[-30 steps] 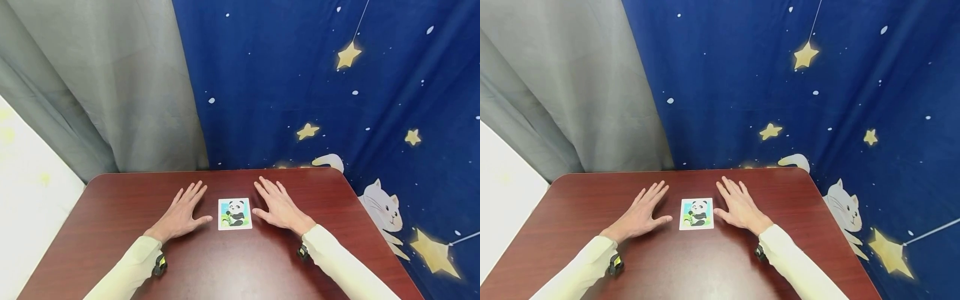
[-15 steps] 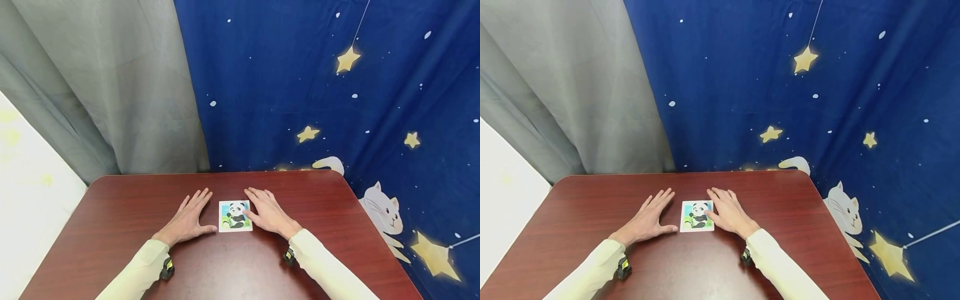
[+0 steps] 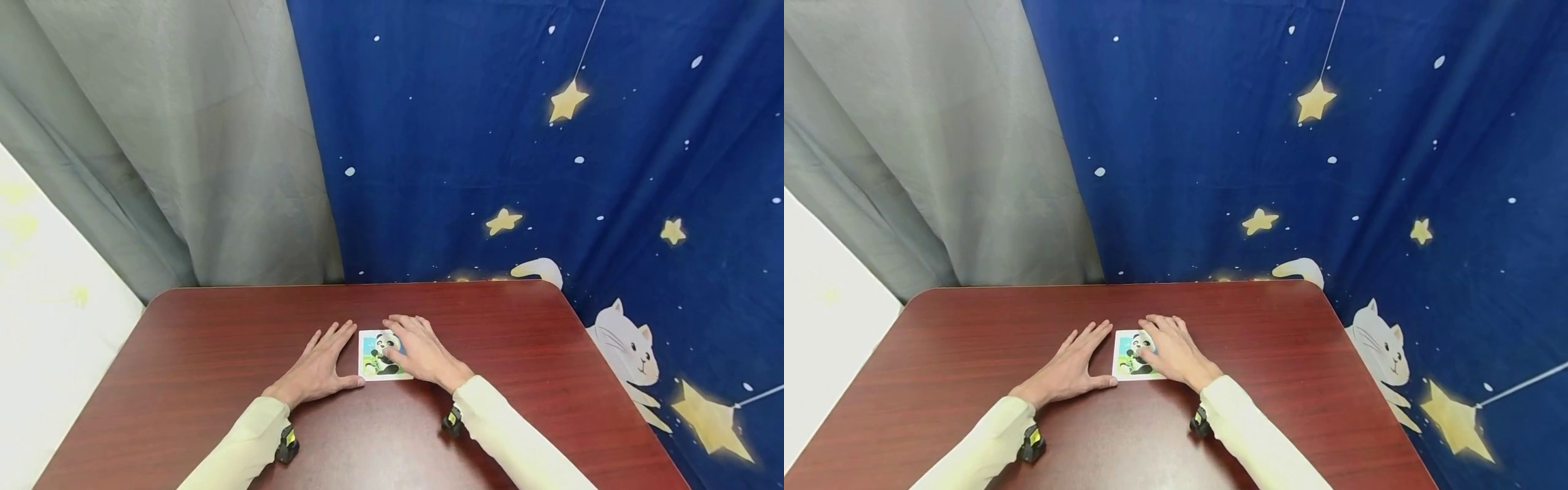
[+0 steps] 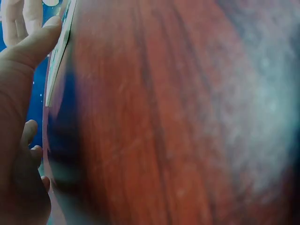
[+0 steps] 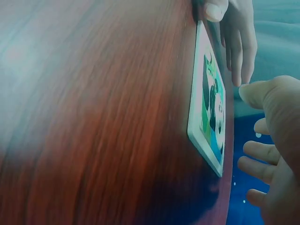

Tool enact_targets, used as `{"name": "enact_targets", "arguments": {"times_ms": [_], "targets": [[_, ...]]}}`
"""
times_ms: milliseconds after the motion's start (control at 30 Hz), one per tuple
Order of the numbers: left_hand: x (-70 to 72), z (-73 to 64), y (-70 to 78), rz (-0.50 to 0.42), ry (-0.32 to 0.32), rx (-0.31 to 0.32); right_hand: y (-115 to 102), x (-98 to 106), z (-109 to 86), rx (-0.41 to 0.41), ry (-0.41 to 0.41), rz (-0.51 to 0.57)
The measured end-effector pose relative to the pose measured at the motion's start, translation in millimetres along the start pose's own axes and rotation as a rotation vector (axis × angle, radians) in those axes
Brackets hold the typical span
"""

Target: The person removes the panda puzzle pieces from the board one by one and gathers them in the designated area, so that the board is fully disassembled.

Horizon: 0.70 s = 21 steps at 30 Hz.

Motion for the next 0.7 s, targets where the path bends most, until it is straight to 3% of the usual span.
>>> {"name": "enact_targets", "arguments": {"times_ms": [267,700], "targets": [[-7.2,2.6,0.1,-0.002,-0.035,0.015,-8.7,-3.4,6.4,0.058,0.008,-0.002],[-9.9,9.9,-0.9,0.026,-0.057,0.049,-15.2,-16.9,20.4,0.033,-0.055,-0.037]]}}
Point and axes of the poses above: each hand's wrist, its own z-axis towards the middle knuckle, its own x-axis out of the back of the hand, y = z × x, the point moved 8 cm from there along z, towards the middle knuckle, and after that the axes turned 6 degrees about -y, right-handed, at the moved point
